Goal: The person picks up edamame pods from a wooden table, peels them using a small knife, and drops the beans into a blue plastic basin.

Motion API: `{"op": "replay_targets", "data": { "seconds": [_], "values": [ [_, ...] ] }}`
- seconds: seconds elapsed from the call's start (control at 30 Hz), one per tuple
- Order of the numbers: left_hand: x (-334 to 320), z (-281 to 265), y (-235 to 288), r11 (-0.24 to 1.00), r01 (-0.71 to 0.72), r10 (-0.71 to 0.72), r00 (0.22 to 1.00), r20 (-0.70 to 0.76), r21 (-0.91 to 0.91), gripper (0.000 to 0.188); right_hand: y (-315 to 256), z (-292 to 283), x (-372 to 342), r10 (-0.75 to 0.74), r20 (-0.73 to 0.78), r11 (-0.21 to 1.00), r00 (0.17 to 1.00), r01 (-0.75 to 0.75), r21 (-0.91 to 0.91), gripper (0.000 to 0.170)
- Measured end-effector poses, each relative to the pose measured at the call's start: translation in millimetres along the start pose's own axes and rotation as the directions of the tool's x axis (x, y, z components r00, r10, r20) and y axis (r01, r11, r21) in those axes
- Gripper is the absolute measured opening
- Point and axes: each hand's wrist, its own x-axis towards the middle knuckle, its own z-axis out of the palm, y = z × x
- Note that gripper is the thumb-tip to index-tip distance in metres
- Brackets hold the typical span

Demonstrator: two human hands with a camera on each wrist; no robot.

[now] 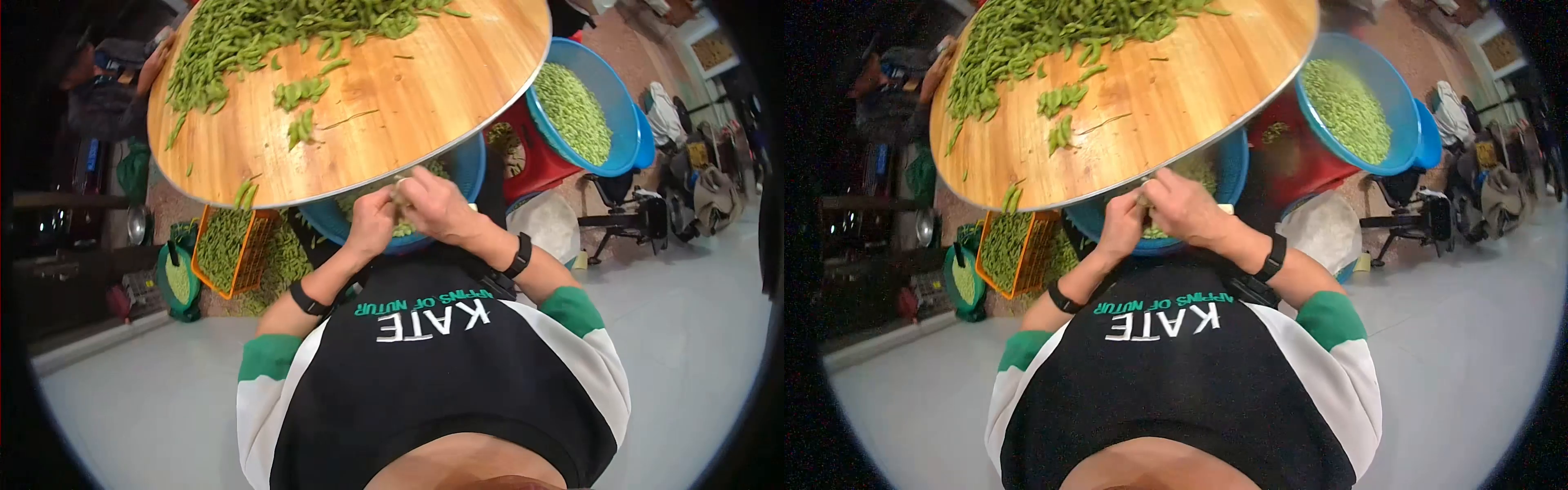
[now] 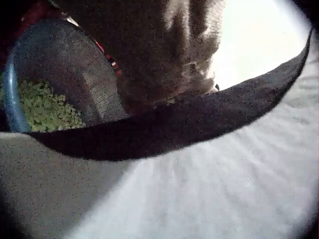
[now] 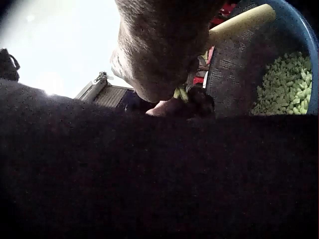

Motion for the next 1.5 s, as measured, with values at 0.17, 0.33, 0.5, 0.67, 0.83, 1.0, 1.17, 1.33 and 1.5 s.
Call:
{"op": "replay_targets", "data": {
  "seconds": [0.17,0.33,0.5,0.67,0.83,1.0,1.17,1.33,1.5],
  "values": [
    [1,-17,-20,0.893,-0.169,0.168,0.985,0.038,0.417,0.022,19,-6,-8,0.16,-0.021,0.985,0.987,-0.158,0.07,0.022],
    [-17,-16,13,0.811,-0.443,0.497,0.866,-0.049,0.382,0.02,14,0,-6,0.263,0.02,0.941,0.965,-0.261,0.214,0.021],
    [-30,-55,50,0.627,-0.499,0.591,0.805,0.053,0.598,0.012,6,0,11,0.123,0.026,0.971,0.992,-0.126,0.203,0.018],
    [-25,-126,81,0.233,-0.107,0.394,0.919,0.006,0.967,0.006,9,-2,5,0.161,0.097,0.95,0.982,-0.181,0.255,0.02],
    [47,-138,35,0.449,0.003,0.468,0.851,-0.238,0.893,0.011,1,-2,8,0.208,0.189,0.895,0.96,-0.264,0.36,0.026],
    [57,-136,28,0.576,-0.023,0.44,0.851,-0.286,0.817,0.014,-4,-17,8,0.436,0.363,0.619,0.824,-0.567,0.543,0.036],
    [28,-92,70,0.974,-0.075,0.047,0.99,-0.133,-0.212,0.012,-12,-19,23,0.45,0.445,0.169,0.774,-0.563,0.809,0.039],
    [18,-52,70,0.939,0.028,-0.006,0.998,0.064,-0.343,0.012,-12,-18,25,0.395,0.485,0.041,0.78,-0.543,0.839,0.042],
    [22,-50,70,0.948,0.122,-0.092,0.989,0.113,-0.293,0.009,-15,-17,20,0.435,0.467,-0.005,0.77,-0.517,0.856,0.037]
  ]
}}
